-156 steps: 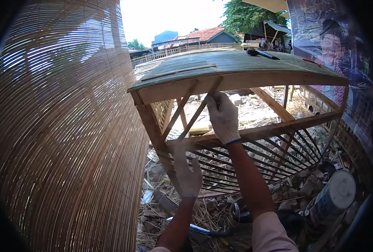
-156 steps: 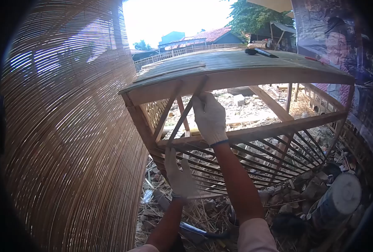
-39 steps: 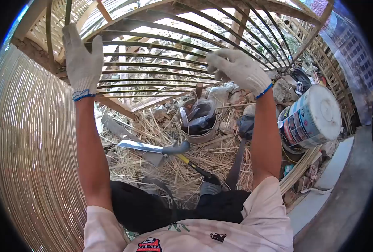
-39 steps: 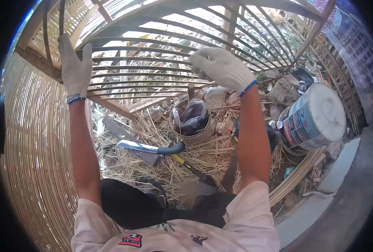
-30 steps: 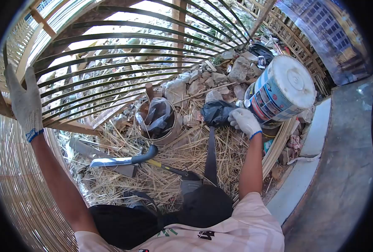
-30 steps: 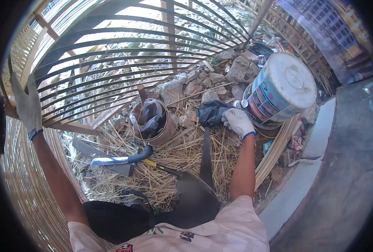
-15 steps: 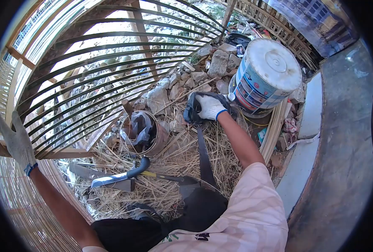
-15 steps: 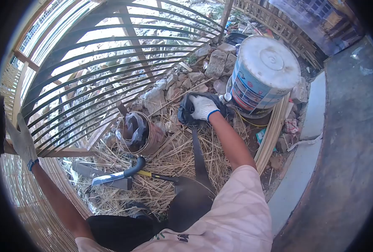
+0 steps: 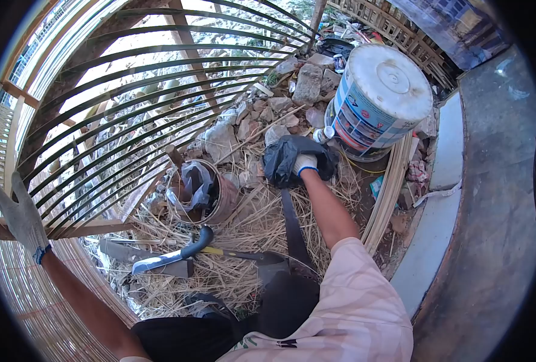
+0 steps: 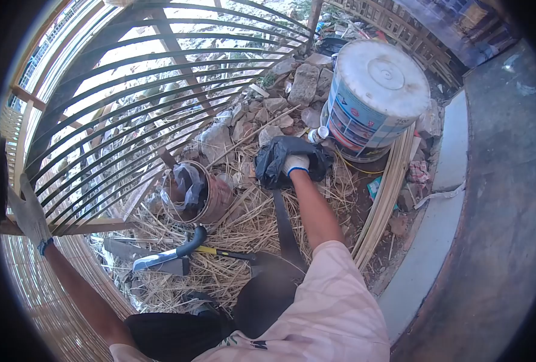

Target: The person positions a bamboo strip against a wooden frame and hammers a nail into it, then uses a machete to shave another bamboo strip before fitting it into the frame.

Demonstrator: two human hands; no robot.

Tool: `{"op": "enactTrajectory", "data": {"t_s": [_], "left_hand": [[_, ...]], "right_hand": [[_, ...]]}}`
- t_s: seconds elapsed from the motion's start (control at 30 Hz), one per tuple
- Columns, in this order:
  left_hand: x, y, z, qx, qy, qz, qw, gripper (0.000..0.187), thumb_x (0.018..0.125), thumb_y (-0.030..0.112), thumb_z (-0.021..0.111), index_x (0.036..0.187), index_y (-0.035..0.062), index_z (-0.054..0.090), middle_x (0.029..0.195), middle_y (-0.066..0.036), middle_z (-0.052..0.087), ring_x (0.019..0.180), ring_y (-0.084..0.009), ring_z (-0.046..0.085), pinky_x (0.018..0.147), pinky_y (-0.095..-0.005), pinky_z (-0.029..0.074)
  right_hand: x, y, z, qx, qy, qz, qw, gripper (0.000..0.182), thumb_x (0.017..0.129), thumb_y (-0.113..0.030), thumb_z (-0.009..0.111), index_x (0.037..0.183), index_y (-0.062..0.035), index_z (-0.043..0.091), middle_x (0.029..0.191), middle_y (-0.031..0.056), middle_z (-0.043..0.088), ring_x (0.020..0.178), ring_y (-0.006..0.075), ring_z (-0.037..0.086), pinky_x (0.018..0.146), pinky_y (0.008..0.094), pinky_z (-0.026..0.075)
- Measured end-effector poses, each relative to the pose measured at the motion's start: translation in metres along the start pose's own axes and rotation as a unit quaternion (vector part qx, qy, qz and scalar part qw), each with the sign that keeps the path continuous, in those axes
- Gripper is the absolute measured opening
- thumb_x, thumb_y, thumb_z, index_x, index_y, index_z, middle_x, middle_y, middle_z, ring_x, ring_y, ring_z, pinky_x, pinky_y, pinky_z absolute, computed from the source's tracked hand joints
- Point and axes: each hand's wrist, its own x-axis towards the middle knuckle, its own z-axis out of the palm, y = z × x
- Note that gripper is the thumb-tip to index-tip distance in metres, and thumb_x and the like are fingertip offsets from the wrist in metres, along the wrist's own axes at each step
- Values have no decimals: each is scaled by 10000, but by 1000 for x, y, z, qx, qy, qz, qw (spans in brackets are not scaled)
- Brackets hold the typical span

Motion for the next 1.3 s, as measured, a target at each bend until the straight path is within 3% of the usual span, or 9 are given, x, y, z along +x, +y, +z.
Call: {"op": "enactTrajectory", "data": {"t_s": [0.17,0.4,0.57,0.63,0.77,0.87,1.1,1.23,1.3], "left_hand": [[-1,13,-7,-19,-8,-22,1000,897,1006,762,380,1668,165,280,1723,-198,226,1586,-363,255,1274,-517,292],[-1,3,-6,1,-8,-5,1000,842,1035,699,409,1666,157,282,1730,-177,221,1598,-342,229,1290,-488,264],[-3,-4,-5,8,-16,-2,1000,839,1035,698,407,1665,158,281,1732,-171,215,1599,-337,223,1294,-488,262],[-3,-5,-4,9,-23,5,1000,842,1034,703,403,1666,160,279,1733,-168,211,1600,-336,222,1292,-492,269],[-2,-3,-1,8,-22,2,1000,865,1015,750,369,1670,193,276,1734,-169,202,1600,-336,223,1275,-523,299],[-4,-6,5,5,-26,-12,1000,875,1002,775,357,1671,215,276,1733,-174,202,1599,-342,225,1265,-545,310],[-2,-3,2,4,-16,-4,1000,892,988,797,355,1669,225,284,1728,-188,207,1589,-363,249,1250,-556,332],[3,11,-6,4,-24,-9,1000,886,1000,779,370,1666,199,293,1725,-202,209,1581,-384,262,1257,-541,322],[4,13,-8,32,-34,-24,999,875,1015,757,368,1658,166,309,1721,-222,206,1573,-385,278,1261,-519,316]], "right_hand": [[10,10,54,99,45,79,991,440,992,-438,554,1248,-111,699,1372,173,666,1285,377,615,1125,488,452],[9,40,46,-139,-127,-216,958,318,982,-152,536,1205,-4,708,1262,257,702,1112,395,720,941,503,580],[1,47,27,-39,-110,-94,989,282,950,-136,577,1144,-10,739,1256,241,706,1115,371,719,962,483,579],[-1,67,23,-62,156,-209,963,282,927,-150,598,1139,-54,756,1195,203,737,1094,369,724,981,474,570],[1,87,-35,-49,23,-209,977,216,932,-188,614,1033,-99,783,979,120,785,944,325,741,900,453,571],[-17,71,-85,430,-212,21,877,238,972,-235,592,973,-78,771,868,78,761,760,211,689,714,387,543],[-17,66,-80,232,-194,-64,951,257,964,-260,636,943,-30,750,793,64,722,718,168,674,645,332,521],[-34,29,-103,493,-173,183,833,165,967,-204,648,969,-64,735,834,36,730,729,162,681,678,306,552],[-41,25,-94,689,-141,235,671,121,960,-153,655,1037,-91,724,931,11,742,732,158,686,695,292,568]]}}
